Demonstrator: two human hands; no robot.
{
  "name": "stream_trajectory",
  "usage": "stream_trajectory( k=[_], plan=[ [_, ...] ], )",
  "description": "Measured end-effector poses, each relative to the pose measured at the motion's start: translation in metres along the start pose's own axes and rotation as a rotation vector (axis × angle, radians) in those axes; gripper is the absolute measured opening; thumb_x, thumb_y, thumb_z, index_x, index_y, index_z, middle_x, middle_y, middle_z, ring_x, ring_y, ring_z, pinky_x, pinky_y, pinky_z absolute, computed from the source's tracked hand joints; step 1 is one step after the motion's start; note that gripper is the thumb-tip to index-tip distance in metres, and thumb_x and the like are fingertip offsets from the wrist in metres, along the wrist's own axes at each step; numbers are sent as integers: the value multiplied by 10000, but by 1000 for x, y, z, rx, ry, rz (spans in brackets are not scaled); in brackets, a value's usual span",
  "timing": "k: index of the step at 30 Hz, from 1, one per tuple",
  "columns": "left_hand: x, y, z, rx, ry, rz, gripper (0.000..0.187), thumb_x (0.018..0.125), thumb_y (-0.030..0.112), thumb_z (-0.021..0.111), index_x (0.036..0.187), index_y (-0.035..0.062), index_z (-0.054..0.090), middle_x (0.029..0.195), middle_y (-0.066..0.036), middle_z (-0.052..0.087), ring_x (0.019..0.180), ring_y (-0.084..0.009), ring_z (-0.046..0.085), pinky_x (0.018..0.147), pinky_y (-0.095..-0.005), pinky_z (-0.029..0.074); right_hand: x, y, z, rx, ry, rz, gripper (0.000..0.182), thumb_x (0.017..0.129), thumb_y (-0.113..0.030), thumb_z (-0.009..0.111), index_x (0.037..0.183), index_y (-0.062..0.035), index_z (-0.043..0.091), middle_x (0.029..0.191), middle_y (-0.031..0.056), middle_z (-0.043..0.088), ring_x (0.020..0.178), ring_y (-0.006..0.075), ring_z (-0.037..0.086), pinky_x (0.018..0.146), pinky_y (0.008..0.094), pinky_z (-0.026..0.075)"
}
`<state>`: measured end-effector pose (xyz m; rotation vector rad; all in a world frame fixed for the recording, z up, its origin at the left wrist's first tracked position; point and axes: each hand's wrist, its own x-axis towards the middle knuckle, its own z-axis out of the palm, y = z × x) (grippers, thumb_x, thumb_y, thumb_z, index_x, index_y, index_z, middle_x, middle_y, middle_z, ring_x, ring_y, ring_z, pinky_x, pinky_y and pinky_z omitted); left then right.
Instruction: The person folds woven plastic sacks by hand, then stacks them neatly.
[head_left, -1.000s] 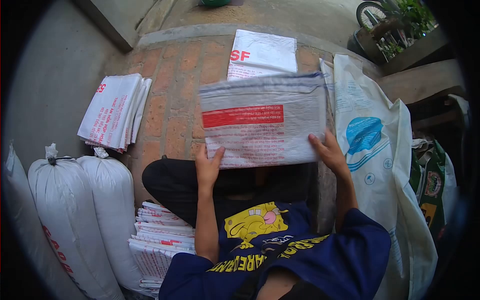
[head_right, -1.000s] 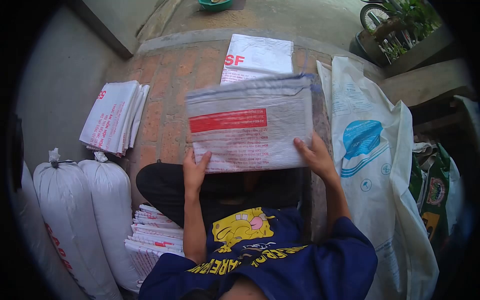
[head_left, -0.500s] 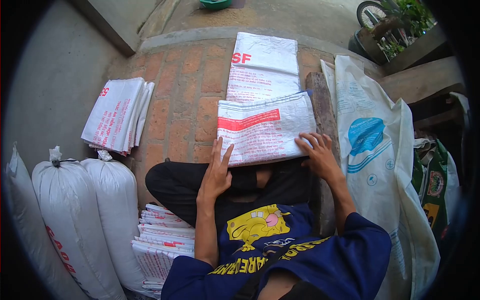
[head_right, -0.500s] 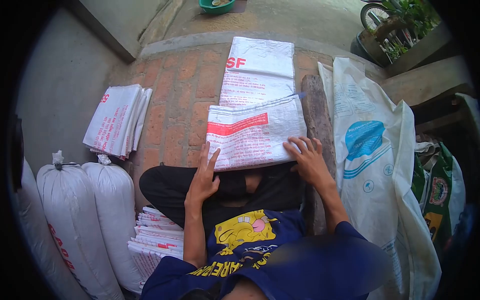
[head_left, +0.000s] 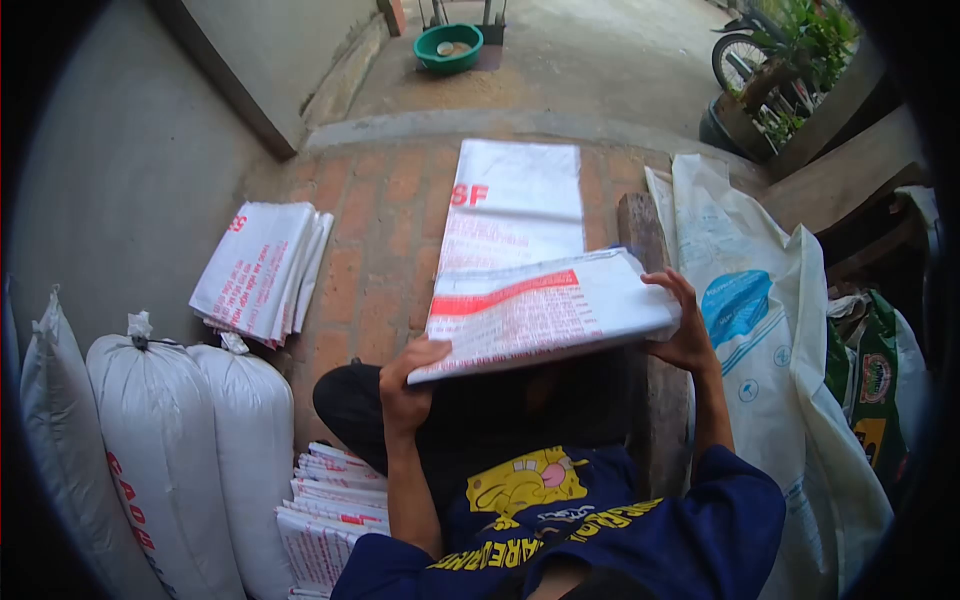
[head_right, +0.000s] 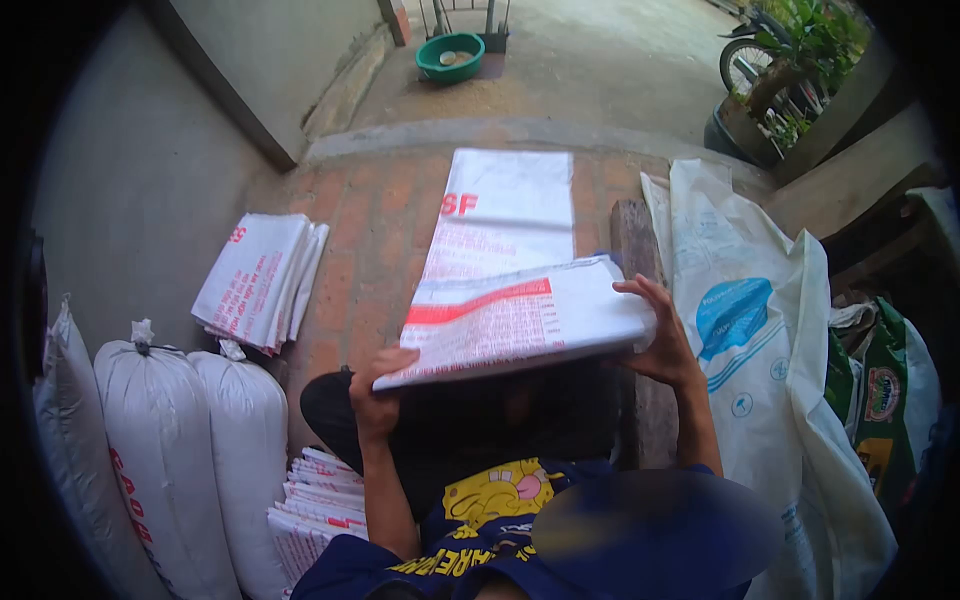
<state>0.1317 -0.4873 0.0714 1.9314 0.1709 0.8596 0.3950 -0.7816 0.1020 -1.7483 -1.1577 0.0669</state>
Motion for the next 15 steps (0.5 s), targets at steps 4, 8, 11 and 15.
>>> stream_trajectory(
  k=[4,8,11,15],
  plan=[
    [6,27,3,-278,188,76,209,861,107,680,856,30,485,860,-144,625,854,-283,655,837,-386,492,10,19,11,-24,-101,25,488,707,-117,784,1159,-61,609,1202,133,623,1220,276,514,1071,420,352],
    [2,49,4,-170,277,87,433,807,161,755,956,90,354,986,-181,589,939,-284,624,851,-385,484,6,35,49,620,-14,145,158,841,-175,685,930,-48,657,1016,132,644,1033,262,589,978,401,394],
    [8,76,0,-120,304,182,571,750,200,811,1063,93,345,1044,-192,586,957,-282,616,875,-394,477,28,10,55,979,67,60,264,850,-326,702,857,-75,618,864,85,610,931,230,550,963,379,366],
    [-5,56,-23,237,101,-44,645,729,283,821,1207,1,493,1048,-148,647,1043,-237,612,932,-344,458,38,4,54,1125,36,-253,365,826,-426,697,816,-67,633,827,76,595,849,209,509,851,371,372]
  ],
)
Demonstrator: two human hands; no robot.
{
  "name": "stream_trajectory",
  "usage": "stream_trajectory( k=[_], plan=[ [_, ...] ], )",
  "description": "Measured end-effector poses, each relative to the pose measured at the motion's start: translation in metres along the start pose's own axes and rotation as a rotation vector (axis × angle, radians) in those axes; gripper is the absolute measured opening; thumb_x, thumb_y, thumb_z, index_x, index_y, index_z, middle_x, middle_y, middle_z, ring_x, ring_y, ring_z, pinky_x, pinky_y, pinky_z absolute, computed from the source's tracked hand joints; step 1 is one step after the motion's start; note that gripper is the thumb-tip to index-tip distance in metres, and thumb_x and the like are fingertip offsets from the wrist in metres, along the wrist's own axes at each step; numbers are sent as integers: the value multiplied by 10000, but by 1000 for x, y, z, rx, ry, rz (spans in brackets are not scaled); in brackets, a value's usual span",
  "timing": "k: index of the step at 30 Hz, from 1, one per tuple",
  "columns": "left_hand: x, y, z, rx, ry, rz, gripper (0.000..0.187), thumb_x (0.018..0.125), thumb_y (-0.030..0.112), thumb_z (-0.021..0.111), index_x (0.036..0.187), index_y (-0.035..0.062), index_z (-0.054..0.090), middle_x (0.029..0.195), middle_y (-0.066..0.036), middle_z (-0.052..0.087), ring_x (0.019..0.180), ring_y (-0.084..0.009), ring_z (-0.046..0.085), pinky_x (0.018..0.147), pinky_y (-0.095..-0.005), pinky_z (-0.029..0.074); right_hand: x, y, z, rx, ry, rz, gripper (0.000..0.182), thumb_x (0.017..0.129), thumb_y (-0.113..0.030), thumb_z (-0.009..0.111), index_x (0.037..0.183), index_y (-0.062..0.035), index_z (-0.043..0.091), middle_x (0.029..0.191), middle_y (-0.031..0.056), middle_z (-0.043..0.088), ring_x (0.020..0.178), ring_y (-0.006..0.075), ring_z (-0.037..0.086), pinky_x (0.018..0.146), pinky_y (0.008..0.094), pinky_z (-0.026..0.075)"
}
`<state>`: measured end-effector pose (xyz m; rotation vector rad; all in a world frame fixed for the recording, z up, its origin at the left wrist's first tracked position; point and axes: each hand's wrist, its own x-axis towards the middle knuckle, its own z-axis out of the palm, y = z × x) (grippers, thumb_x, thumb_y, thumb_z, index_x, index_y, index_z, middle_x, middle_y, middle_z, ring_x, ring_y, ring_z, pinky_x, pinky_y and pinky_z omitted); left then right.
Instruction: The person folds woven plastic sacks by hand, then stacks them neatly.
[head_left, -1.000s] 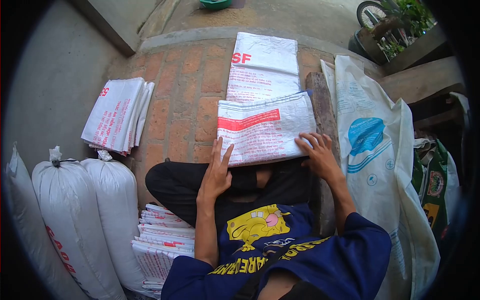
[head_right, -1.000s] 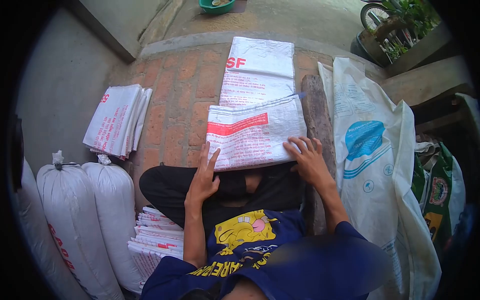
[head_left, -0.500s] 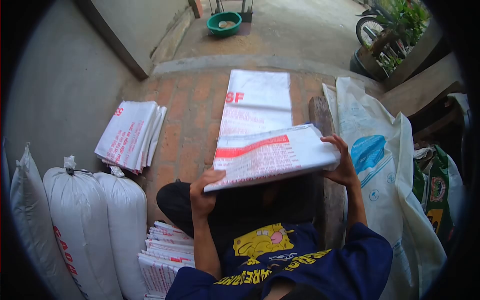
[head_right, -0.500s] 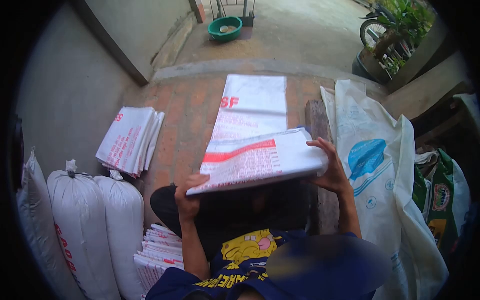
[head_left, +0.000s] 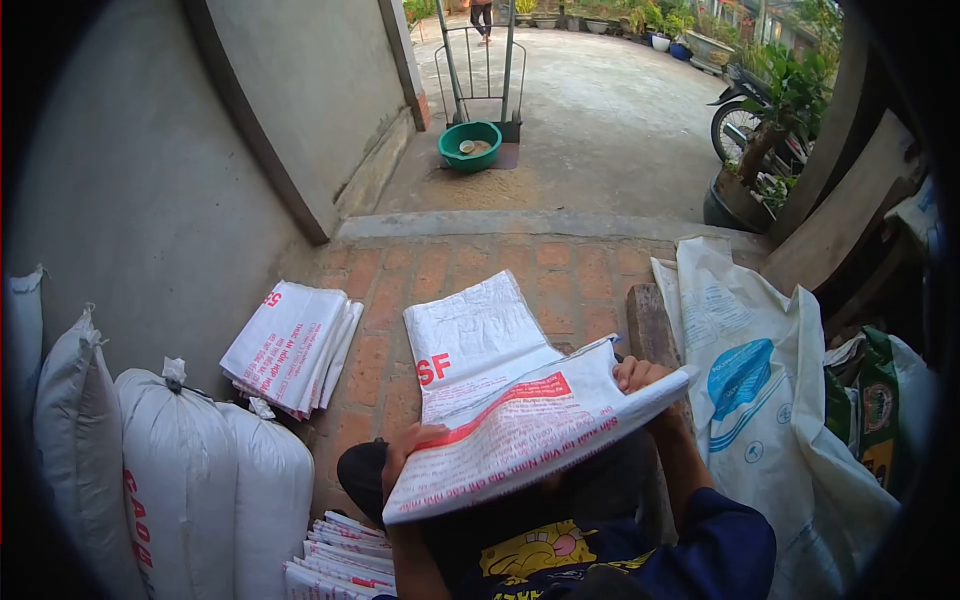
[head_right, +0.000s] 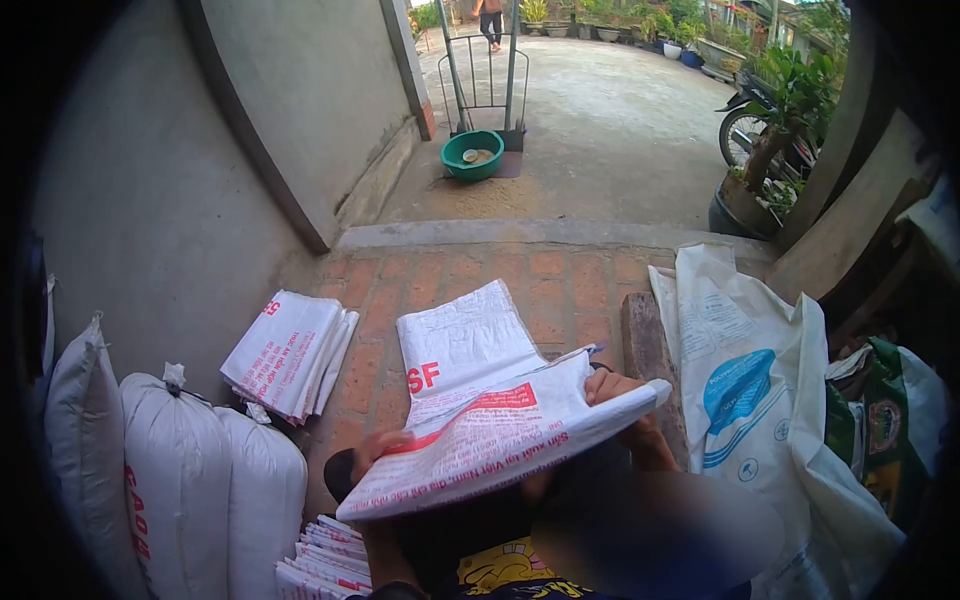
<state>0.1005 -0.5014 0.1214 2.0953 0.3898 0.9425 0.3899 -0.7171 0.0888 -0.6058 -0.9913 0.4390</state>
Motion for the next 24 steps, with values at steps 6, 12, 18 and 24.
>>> stream_trajectory(
  k=[6,12,18,24],
  plan=[
    [-24,-63,13,-541,-280,101,338,773,230,751,928,-62,678,894,-145,661,776,-212,649,734,-299,506,9,-23,-2,-36,-213,-6,374,785,-382,756,954,-66,648,938,81,623,963,242,553,907,383,401],
    [-35,-66,19,-490,91,144,261,731,214,752,729,-31,663,671,-91,594,658,-188,595,709,-358,495,-22,6,-29,-492,-204,522,561,787,-234,760,1254,-9,547,1272,137,565,1193,228,519,1051,364,374],
    [-70,-69,4,120,224,-42,284,808,225,729,843,12,545,772,-95,575,705,-195,555,660,-317,441,-87,23,-60,-570,83,560,420,848,-205,694,1195,4,585,1168,127,615,1116,217,557,986,359,420],
    [-57,-10,13,-85,351,-611,509,873,151,678,1267,-58,431,1134,-152,594,1032,-231,565,925,-335,438,-28,6,4,-543,22,1022,430,856,-236,710,1172,18,568,1078,105,629,1022,194,571,916,349,456]
  ],
)
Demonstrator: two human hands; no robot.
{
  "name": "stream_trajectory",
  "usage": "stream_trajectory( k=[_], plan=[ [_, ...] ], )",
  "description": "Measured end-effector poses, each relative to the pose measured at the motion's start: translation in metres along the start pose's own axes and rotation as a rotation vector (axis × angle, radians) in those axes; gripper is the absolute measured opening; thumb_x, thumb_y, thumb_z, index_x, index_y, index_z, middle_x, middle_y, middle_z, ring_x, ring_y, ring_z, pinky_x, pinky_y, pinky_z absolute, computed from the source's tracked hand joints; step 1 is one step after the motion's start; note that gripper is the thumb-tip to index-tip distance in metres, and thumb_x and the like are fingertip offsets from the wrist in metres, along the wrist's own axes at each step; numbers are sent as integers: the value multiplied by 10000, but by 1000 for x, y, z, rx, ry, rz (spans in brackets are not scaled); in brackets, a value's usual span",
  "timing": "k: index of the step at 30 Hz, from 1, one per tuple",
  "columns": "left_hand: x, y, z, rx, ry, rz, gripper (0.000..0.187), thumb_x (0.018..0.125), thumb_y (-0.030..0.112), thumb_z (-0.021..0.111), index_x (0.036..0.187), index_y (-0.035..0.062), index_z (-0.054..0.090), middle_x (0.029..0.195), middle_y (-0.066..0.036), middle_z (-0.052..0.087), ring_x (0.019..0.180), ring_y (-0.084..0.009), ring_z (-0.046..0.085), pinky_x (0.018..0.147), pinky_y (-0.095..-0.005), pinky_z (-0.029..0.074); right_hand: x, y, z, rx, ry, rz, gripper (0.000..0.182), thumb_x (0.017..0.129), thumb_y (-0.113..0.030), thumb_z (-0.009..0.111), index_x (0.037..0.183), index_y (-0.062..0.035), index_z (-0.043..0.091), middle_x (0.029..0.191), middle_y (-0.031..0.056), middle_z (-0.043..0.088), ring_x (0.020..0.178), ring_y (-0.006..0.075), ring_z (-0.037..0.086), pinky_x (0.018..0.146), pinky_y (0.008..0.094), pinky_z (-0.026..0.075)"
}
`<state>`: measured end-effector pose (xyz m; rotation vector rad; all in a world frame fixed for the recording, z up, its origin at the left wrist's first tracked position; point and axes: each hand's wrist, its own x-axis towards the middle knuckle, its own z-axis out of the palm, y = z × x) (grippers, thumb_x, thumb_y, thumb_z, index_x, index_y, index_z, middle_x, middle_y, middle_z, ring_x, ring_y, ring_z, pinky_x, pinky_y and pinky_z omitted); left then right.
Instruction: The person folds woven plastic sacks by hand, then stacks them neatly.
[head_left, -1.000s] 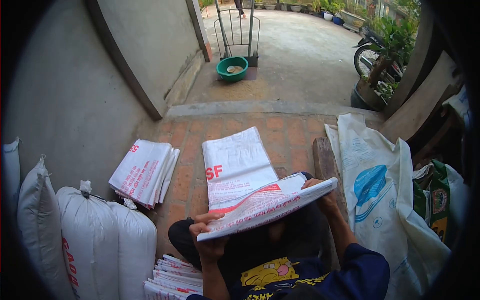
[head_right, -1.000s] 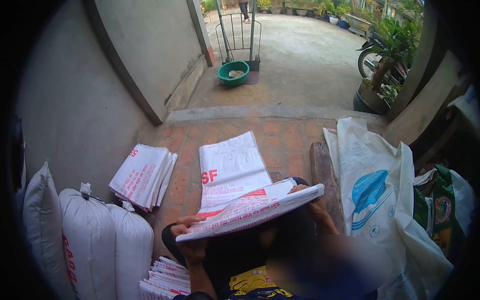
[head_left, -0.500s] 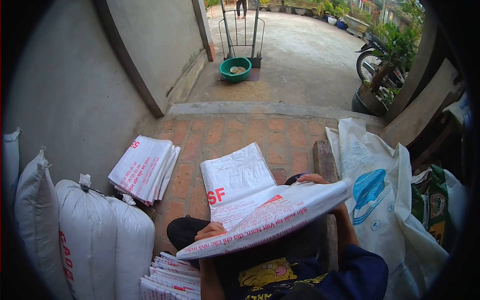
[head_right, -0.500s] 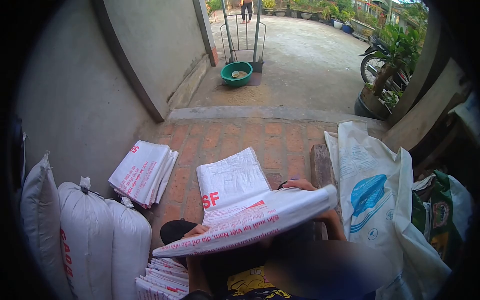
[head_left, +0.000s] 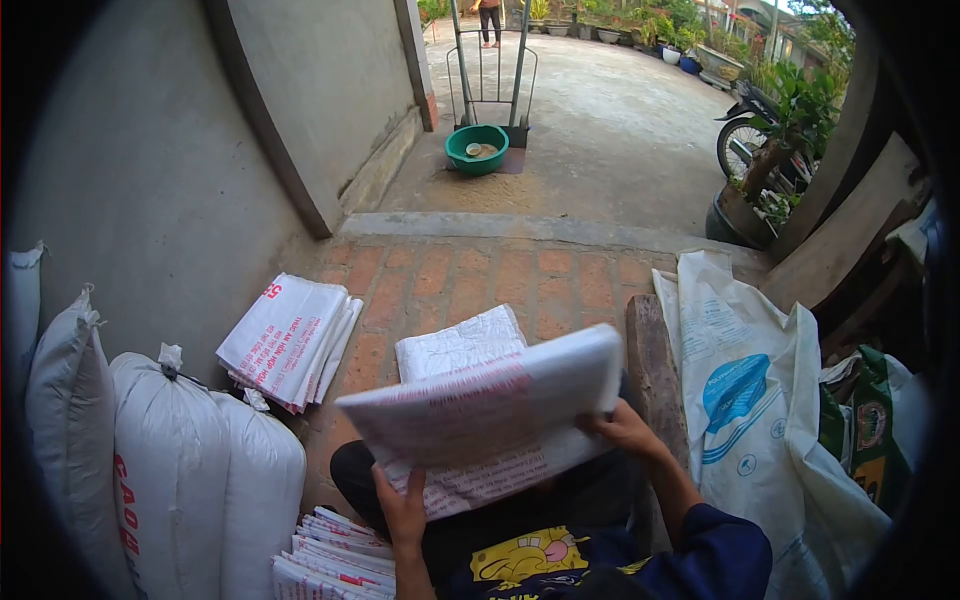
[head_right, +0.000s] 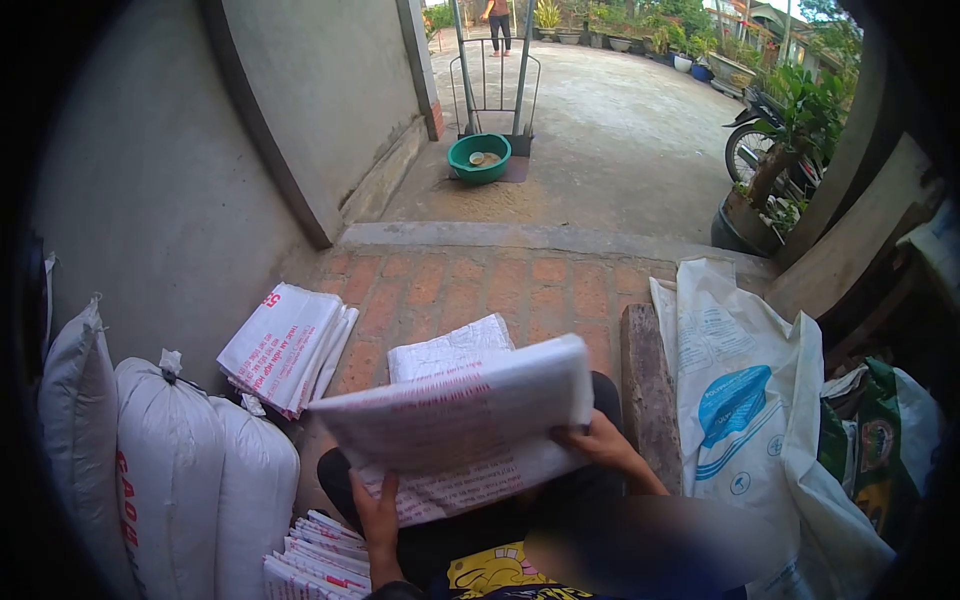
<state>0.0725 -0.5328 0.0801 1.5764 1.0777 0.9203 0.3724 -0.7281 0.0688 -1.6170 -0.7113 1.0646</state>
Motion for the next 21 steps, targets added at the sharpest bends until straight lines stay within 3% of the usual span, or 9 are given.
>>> stream_trajectory(
  k=[2,4,6,9,12,14,16,17,21],
  plan=[
    [-4,-49,-9,74,-201,-248,608,854,144,688,1338,-44,373,1155,-193,591,1062,-268,579,931,-342,440,5,28,10,-11,41,-30,585,832,-287,734,1240,52,487,1097,160,627,1002,229,601,908,336,460],
    [-20,-16,-7,294,-193,-410,822,783,118,725,1446,38,245,1167,-278,567,1066,-376,586,925,-385,456,-8,29,17,-419,143,196,858,754,-359,790,1348,53,329,1148,280,587,1071,347,589,952,364,444],
    [-31,-22,-7,533,-212,-76,854,729,115,764,1437,61,291,1291,-284,467,1072,-411,542,919,-412,452,-23,19,29,-401,155,186,915,705,-353,824,1375,17,322,1262,304,501,1146,391,528,996,387,415],
    [-42,-12,-22,768,-477,15,871,664,111,800,1420,108,368,1419,-267,310,1133,-414,465,942,-441,424,-40,9,29,-780,-134,49,978,634,-314,858,1421,-88,323,1406,293,346,1269,405,398,1046,423,370],
    [-48,8,-27,1061,-520,93,845,621,127,827,1378,139,451,1475,-243,199,1193,-398,396,977,-459,385,-52,5,33,-1194,-148,-39,997,569,-299,877,1421,-197,368,1483,267,200,1361,404,231,1100,480,281],
    [-45,-9,-29,1041,-461,126,728,629,118,801,1306,158,538,1459,-206,277,1219,-371,386,989,-468,368,-44,20,30,-1181,-65,-136,858,574,-244,861,1347,-246,489,1507,199,203,1374,391,207,1103,487,270],
    [-36,-22,-39,1061,-458,531,598,639,100,768,1216,126,612,1408,-145,398,1231,-350,388,986,-469,370,-39,31,14,-1220,-4,-454,673,620,-164,803,1253,-230,584,1494,128,279,1364,373,249,1045,464,343],
    [-31,-19,-40,956,-409,555,466,652,67,726,1112,99,662,1252,-100,566,1210,-334,454,1000,-468,363,-36,23,9,-1159,-27,-585,526,642,-96,756,1146,-187,641,1384,79,464,1283,325,407,1006,430,383],
    [2,-3,-44,472,-305,640,279,675,55,713,950,51,666,957,-95,690,1005,-337,636,973,-457,415,-26,4,-9,-719,17,-683,351,658,-48,729,1000,-90,661,979,45,680,926,257,640,900,394,443]
  ],
)
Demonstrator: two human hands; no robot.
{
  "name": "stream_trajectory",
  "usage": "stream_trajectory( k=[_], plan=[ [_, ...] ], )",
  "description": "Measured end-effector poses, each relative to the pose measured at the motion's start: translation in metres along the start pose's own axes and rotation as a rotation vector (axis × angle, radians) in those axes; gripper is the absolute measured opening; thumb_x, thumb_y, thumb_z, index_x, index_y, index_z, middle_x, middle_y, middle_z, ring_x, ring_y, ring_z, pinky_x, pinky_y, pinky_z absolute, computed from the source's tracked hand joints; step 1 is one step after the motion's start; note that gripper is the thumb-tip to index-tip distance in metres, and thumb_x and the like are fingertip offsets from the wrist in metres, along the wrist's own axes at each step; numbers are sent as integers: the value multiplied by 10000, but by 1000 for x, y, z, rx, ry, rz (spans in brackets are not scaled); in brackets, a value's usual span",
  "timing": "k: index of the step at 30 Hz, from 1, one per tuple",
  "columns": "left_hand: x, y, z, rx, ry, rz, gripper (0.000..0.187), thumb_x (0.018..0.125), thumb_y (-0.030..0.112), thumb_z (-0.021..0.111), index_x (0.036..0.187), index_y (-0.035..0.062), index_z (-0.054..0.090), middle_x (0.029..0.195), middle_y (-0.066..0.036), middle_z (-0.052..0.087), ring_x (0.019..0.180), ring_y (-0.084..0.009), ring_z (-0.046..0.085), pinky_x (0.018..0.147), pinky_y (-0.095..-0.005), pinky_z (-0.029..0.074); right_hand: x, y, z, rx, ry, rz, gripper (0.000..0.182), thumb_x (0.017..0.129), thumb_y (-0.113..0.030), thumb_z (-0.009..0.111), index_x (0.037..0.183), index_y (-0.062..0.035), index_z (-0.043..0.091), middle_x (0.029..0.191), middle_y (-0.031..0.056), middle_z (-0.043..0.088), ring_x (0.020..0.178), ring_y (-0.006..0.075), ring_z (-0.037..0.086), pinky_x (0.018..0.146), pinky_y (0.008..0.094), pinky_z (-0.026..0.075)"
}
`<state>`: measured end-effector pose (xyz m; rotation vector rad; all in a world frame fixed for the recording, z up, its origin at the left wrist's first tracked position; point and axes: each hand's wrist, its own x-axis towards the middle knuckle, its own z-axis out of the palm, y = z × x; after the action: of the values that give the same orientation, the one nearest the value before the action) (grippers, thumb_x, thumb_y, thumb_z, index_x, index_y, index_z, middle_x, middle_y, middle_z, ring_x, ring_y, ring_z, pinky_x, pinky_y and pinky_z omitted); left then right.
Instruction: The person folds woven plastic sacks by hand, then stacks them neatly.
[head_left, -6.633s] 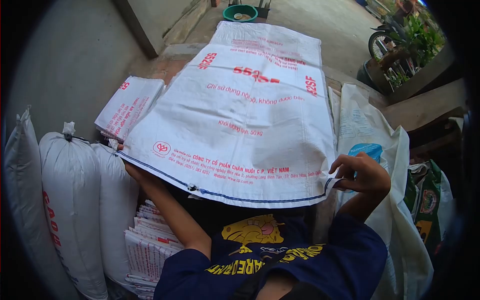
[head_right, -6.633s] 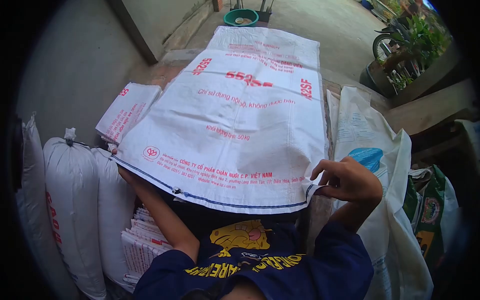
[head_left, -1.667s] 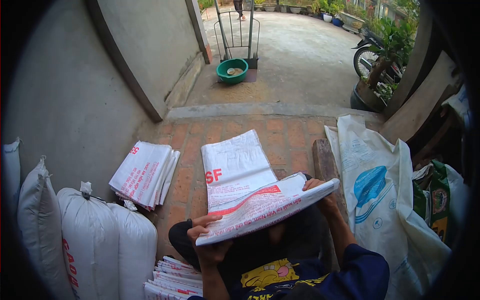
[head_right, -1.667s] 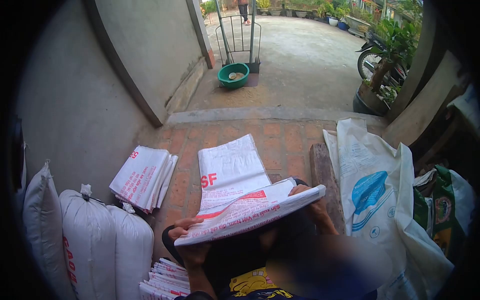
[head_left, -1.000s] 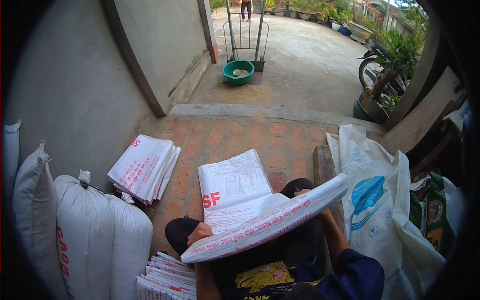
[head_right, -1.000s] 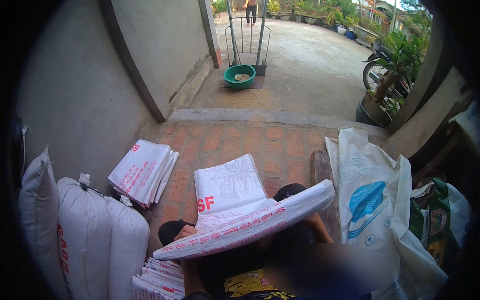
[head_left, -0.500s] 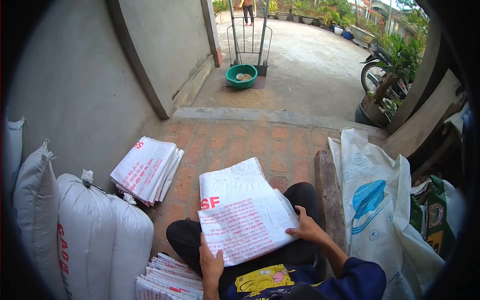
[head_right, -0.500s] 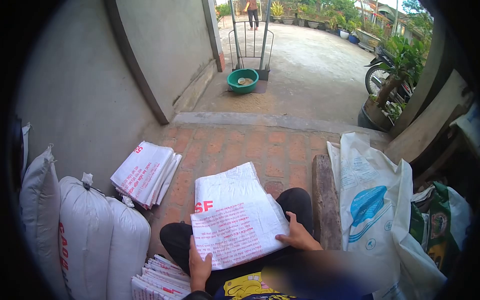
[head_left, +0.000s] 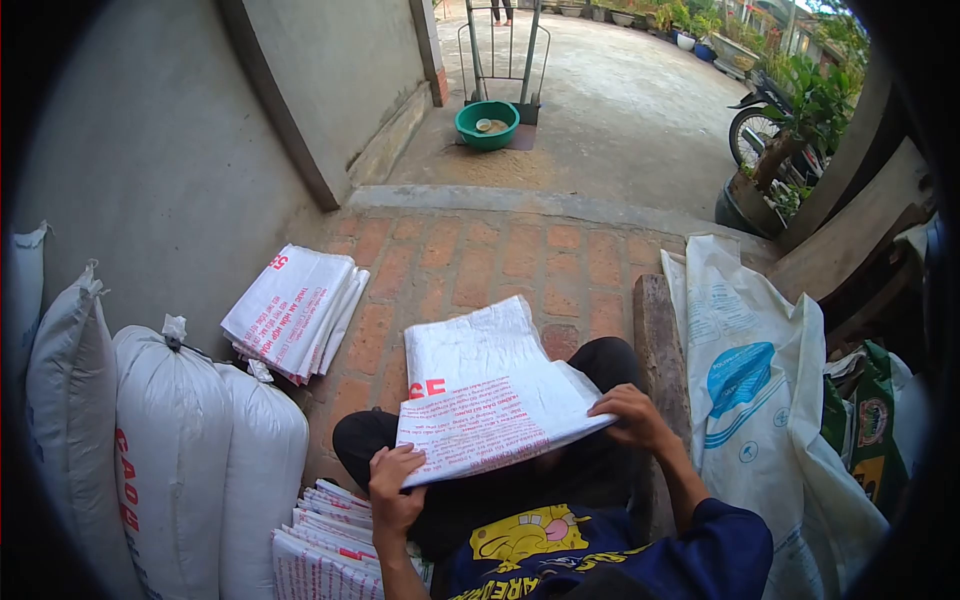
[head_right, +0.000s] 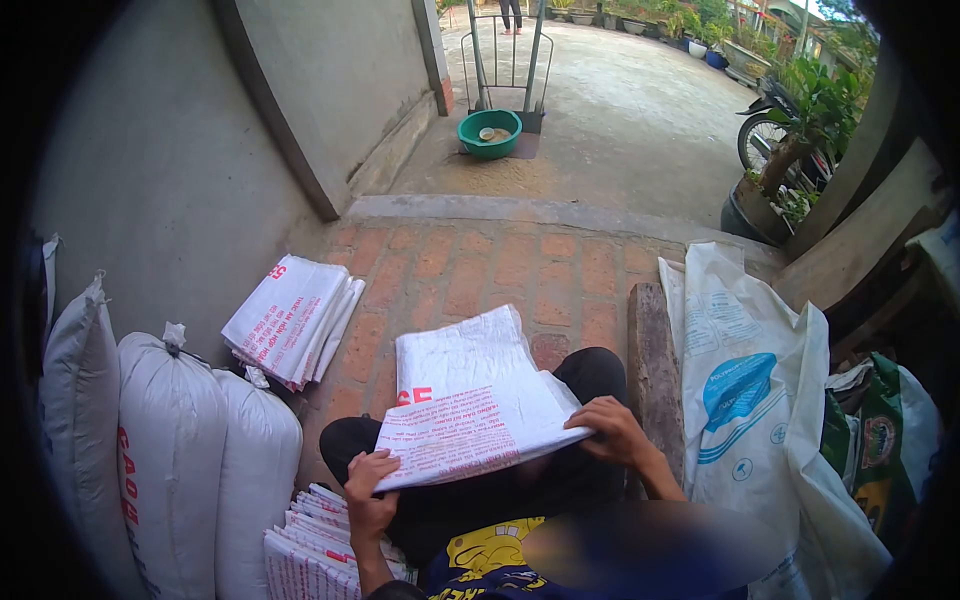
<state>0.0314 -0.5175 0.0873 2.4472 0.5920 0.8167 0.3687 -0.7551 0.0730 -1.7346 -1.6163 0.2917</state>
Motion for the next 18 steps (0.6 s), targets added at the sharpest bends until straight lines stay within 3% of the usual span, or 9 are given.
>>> stream_trajectory(
  k=[1,4,8,11,12,13,15,17,18],
  plan=[
    [9,4,-6,0,1,4,279,675,55,713,950,51,666,957,-95,690,1005,-337,636,973,-457,415,6,2,-7,-2,4,-1,351,658,-48,729,1000,-90,661,979,45,680,926,257,640,900,394,443],
    [25,9,-11,-675,256,63,250,730,149,780,888,11,645,907,-152,695,905,-307,676,844,-416,518,17,-2,-19,734,359,-134,122,813,-79,700,912,-71,630,908,84,649,925,239,627,936,385,419],
    [57,33,11,-761,247,64,322,792,267,756,895,-20,652,875,-162,697,893,-310,677,830,-429,519,38,-33,-27,1175,488,-174,239,875,-225,693,897,-93,494,825,49,539,905,195,565,993,369,381],
    [41,-4,47,-987,71,17,314,851,287,696,864,-25,666,859,-171,697,851,-304,683,801,-419,528,34,-24,-23,1042,472,-84,234,884,-226,679,922,-101,484,869,65,557,897,198,566,976,377,384],
    [38,-11,57,-1071,132,130,336,885,316,662,805,-10,658,822,-187,694,785,-270,690,745,-395,549,31,-20,-23,1037,427,-108,400,831,-284,741,1077,-80,501,967,98,599,1000,232,575,1019,389,365],
    [30,-15,59,-1079,89,26,341,877,322,672,802,-11,667,790,-186,692,741,-265,692,711,-388,551,28,-20,-26,1030,436,-111,400,831,-284,741,1077,-80,501,967,98,599,1000,232,575,1019,389,365],
    [26,-17,54,-905,102,73,359,871,338,672,816,-17,675,795,-186,692,730,-270,687,700,-381,547,26,-40,-38,858,354,-5,701,746,-330,810,1285,-71,444,1133,145,612,1147,288,548,1054,402,337],
    [30,-12,46,-949,135,117,366,871,345,669,807,-15,673,798,-178,695,735,-267,686,708,-394,545,19,-18,-36,797,307,59,669,772,-269,793,1322,-56,478,1196,142,610,1229,313,518,1070,448,339],
    [34,-10,43,-991,168,168,372,871,351,665,798,-14,671,801,-170,697,741,-263,685,717,-408,542,12,6,-31,570,152,95,568,802,-196,745,1300,-50,515,1188,140,622,1212,265,533,1061,430,348]
  ],
)
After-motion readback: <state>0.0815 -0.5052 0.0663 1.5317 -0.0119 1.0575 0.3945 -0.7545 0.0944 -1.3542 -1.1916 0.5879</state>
